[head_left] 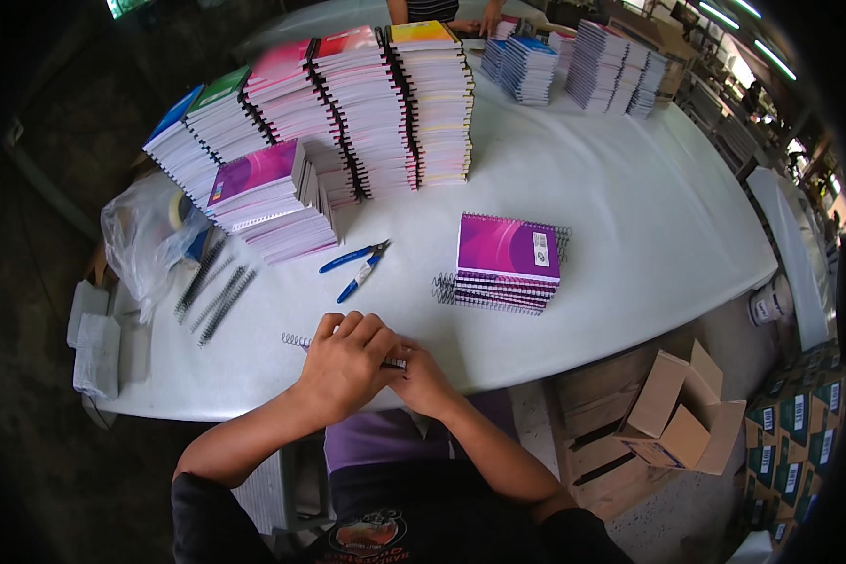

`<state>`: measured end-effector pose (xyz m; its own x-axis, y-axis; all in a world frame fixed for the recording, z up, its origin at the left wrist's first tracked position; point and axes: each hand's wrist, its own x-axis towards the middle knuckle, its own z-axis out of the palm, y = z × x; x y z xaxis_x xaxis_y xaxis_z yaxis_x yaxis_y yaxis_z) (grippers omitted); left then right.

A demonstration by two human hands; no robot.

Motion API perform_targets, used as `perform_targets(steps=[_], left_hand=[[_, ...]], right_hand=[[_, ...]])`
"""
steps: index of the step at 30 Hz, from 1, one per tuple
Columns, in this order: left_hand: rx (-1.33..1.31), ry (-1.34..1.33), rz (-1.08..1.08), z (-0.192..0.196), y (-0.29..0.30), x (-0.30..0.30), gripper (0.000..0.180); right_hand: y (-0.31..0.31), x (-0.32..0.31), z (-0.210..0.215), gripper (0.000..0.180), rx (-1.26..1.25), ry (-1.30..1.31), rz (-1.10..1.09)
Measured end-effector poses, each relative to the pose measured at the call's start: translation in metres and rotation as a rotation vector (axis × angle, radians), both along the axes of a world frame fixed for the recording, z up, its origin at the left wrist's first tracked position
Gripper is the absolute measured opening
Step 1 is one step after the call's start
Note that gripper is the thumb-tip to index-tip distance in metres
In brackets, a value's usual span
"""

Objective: The person manually inserts metal spiral binding coils into the punched holes of small purple notebooks by hand and then uses a pair of blue-handled pliers to trim and secure the ends of the wire coils.

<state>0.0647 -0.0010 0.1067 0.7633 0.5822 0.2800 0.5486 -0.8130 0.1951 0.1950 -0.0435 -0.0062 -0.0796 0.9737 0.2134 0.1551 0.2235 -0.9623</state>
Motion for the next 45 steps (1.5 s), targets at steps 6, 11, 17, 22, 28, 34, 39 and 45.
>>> perform_targets(steps=[6, 11, 17, 22, 28, 34, 39, 45], left_hand=[[-0.131, 0.122, -0.121, 0.007, 0.006, -0.003, 0.023], [-0.205, 0.019, -0.103, 0.005, 0.005, -0.003, 0.021], [0.040, 0.093, -0.171, 0.000, 0.005, 0.002, 0.023], [-0.004, 0.082, -0.176, 0.020, -0.001, 0.015, 0.025], [-0.134, -0.057, 0.022, 0.068, 0.016, 0.053, 0.030], [-0.040, -0.430, -0.052, -0.026, 0.042, 0.127, 0.035], [0.020, -0.983, 0.244, -0.080, 0.049, 0.140, 0.038], [-0.251, -1.197, 0.329, -0.092, 0.053, 0.160, 0.017]], right_hand=[[-0.001, 0.001, 0.003, 0.018, 0.026, -0.059, 0.026], [0.000, -0.001, 0.002, 0.017, -0.057, 0.113, 0.062], [0.001, 0.003, 0.001, 0.013, 0.013, -0.005, 0.045], [-0.016, 0.016, 0.026, 0.016, -0.082, 0.075, 0.068], [-0.018, 0.097, 0.075, 0.021, 0.486, 0.058, -0.361], [0.003, 0.184, 0.066, 0.029, 0.420, -0.193, -0.539], [0.020, 0.165, 0.034, 0.049, 0.363, 0.122, -0.768], [0.041, 0.140, 0.025, 0.024, 0.492, 0.082, -1.125]])
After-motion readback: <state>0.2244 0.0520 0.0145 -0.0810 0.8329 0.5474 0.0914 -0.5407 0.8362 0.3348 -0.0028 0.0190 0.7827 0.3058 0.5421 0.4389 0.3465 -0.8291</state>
